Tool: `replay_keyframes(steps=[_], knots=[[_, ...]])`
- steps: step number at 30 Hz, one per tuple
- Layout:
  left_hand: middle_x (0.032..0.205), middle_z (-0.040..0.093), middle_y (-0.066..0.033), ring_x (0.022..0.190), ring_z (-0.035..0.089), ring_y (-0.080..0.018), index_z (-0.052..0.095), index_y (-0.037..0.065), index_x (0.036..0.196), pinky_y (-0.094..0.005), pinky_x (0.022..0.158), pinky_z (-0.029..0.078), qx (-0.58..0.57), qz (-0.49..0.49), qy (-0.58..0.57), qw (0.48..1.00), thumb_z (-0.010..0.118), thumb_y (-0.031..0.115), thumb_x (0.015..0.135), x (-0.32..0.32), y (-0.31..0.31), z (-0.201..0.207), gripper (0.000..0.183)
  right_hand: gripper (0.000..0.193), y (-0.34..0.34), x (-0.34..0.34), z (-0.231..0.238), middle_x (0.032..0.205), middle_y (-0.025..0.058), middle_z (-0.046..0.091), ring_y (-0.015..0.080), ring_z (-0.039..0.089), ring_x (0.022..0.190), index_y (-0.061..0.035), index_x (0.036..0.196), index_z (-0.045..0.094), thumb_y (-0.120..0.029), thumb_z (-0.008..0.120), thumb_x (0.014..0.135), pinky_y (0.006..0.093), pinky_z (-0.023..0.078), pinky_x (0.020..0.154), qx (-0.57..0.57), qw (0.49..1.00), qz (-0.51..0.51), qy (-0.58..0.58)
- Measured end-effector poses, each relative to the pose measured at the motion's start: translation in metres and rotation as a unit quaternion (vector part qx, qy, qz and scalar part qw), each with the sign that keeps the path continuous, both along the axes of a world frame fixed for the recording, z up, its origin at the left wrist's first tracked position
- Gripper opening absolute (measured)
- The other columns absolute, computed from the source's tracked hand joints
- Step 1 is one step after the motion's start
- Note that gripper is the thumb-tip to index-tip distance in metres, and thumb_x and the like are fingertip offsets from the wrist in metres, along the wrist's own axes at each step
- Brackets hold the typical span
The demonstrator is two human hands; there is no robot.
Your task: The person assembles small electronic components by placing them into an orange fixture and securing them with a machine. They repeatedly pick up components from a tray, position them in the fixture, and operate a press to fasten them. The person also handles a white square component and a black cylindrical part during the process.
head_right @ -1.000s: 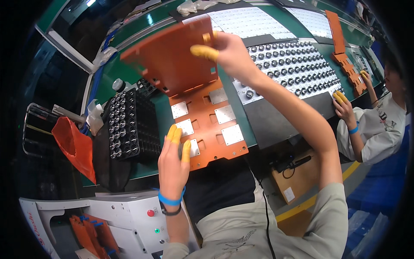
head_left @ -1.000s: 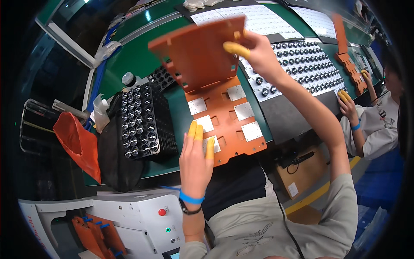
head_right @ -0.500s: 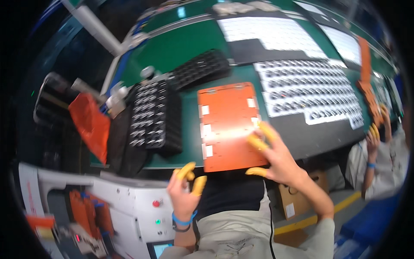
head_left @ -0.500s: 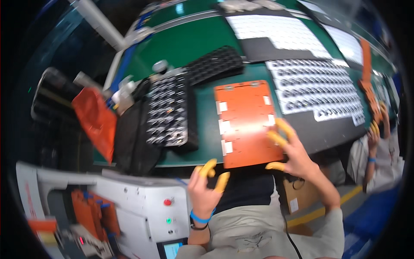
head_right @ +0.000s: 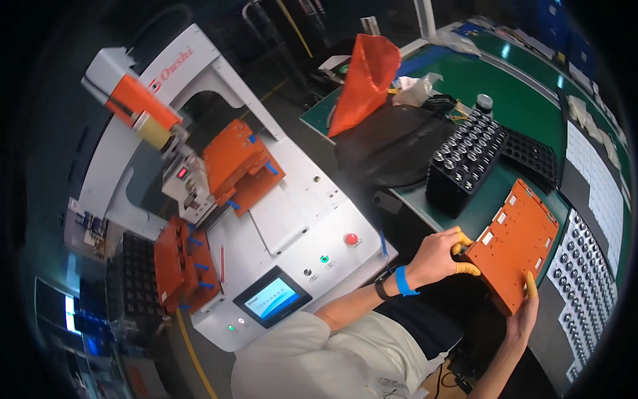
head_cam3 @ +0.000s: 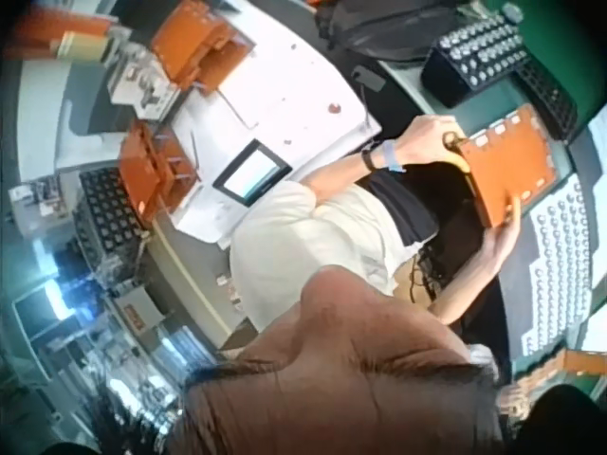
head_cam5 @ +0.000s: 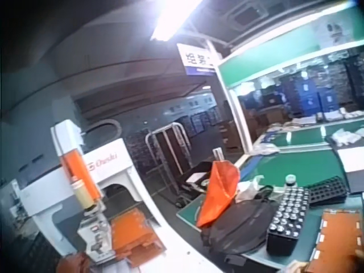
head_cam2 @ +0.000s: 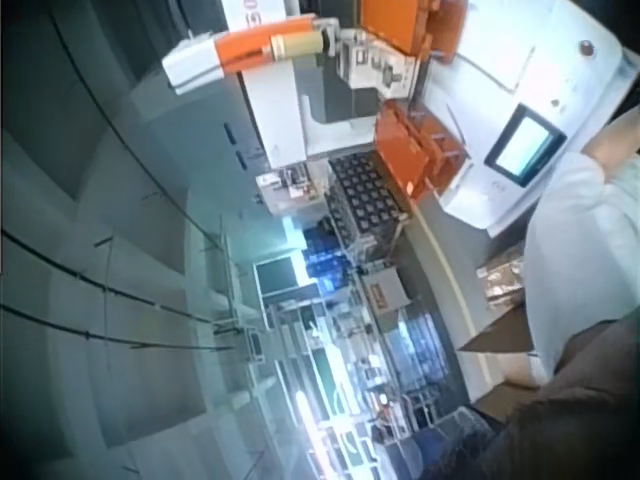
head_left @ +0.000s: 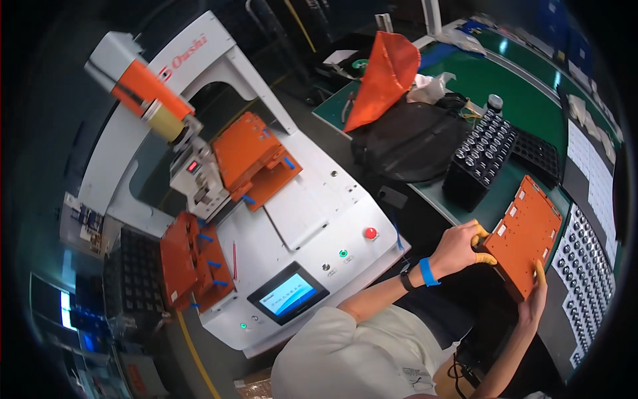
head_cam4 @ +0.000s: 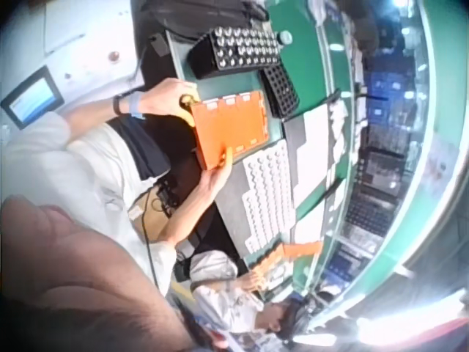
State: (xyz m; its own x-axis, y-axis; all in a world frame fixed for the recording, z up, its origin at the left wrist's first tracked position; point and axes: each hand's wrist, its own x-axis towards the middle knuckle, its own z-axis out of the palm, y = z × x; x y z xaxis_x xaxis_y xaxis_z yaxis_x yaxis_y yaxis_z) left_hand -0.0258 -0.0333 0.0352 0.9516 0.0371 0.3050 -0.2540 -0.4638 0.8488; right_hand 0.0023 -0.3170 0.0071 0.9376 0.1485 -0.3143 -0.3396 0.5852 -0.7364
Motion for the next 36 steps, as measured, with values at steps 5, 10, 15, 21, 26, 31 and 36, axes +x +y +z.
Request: replay_keyframes(steps=[5,10,15,21,26,31,36], knots=[[0.084,0.056,-0.0077,0.071,0.057,-0.0289,0.068,0.004,0.104,-0.0377,0.065,0.047,0.024,0.053,-0.024,0.998,0.084,0.036,0.074,-0.038,0.000,0.018,0.046,0.045,0.011,0.003,0.014,0.120,0.0121,0.064,0.0200,0.066,0.105,0.0040,0.130,0.052,-0.019,0.065,0.094,0.0311,0.054,0.090,-0.118,0.989,0.013,-0.088],[0.097,0.069,-0.0085,0.085,0.064,-0.0154,0.070,0.002,0.108,-0.0305,0.077,0.052,-0.038,0.227,-0.067,0.971,0.076,0.003,0.081,-0.151,0.086,0.070,0.028,0.057,-0.005,-0.025,0.021,0.129,0.0136,0.056,0.0215,0.062,0.113,0.0064,0.142,0.040,-0.014,0.063,0.094,0.0324,0.051,0.095,-0.158,0.956,-0.048,-0.243],[0.080,0.062,0.0018,0.062,0.049,-0.0020,0.069,0.001,0.107,-0.0192,0.050,0.037,0.058,0.595,-0.160,0.786,0.060,0.016,0.100,-0.317,0.189,0.072,0.019,0.060,0.014,-0.065,0.064,0.138,0.0188,0.048,0.0248,0.050,0.127,0.0087,0.144,0.035,-0.016,0.056,0.093,0.0375,0.038,0.109,-0.036,0.962,-0.041,-0.268],[0.060,0.046,0.0033,0.045,0.032,-0.0027,0.067,0.003,0.097,-0.0192,0.040,0.023,-0.305,0.689,-0.122,0.647,0.047,0.048,0.103,-0.419,0.212,0.037,0.050,0.064,0.132,-0.101,0.135,0.138,0.0187,0.049,0.0247,0.051,0.127,0.0067,0.142,0.039,-0.026,0.055,0.089,0.0367,0.039,0.109,-0.163,0.900,-0.058,-0.400],[0.056,0.043,0.0020,0.040,0.034,-0.0047,0.060,0.005,0.079,-0.0221,0.036,0.023,-0.204,0.767,-0.067,0.605,0.040,0.069,0.097,-0.461,0.248,0.034,0.070,0.067,0.213,-0.085,0.156,0.132,0.0188,0.054,0.0273,0.058,0.119,0.0046,0.139,0.042,-0.026,0.057,0.081,0.0383,0.047,0.103,0.074,0.922,0.268,-0.269],[0.060,0.039,0.0041,0.047,0.033,-0.0055,0.055,0.006,0.074,-0.0243,0.041,0.023,-0.230,0.770,-0.116,0.583,0.048,0.062,0.098,-0.455,0.288,0.038,0.061,0.067,0.282,-0.096,0.170,0.113,0.0112,0.065,0.0185,0.065,0.104,0.0056,0.127,0.053,-0.014,0.077,0.067,0.0298,0.050,0.093,0.078,0.878,0.394,-0.260],[0.065,0.041,0.0044,0.053,0.034,-0.0065,0.054,0.005,0.075,-0.0262,0.049,0.027,-0.218,0.771,-0.174,0.573,0.052,0.055,0.100,-0.450,0.297,0.022,0.056,0.058,0.313,-0.109,0.180,0.103,0.0077,0.065,0.0143,0.066,0.093,0.0044,0.121,0.056,-0.013,0.077,0.070,0.0280,0.053,0.085,0.076,0.834,0.485,-0.253]])
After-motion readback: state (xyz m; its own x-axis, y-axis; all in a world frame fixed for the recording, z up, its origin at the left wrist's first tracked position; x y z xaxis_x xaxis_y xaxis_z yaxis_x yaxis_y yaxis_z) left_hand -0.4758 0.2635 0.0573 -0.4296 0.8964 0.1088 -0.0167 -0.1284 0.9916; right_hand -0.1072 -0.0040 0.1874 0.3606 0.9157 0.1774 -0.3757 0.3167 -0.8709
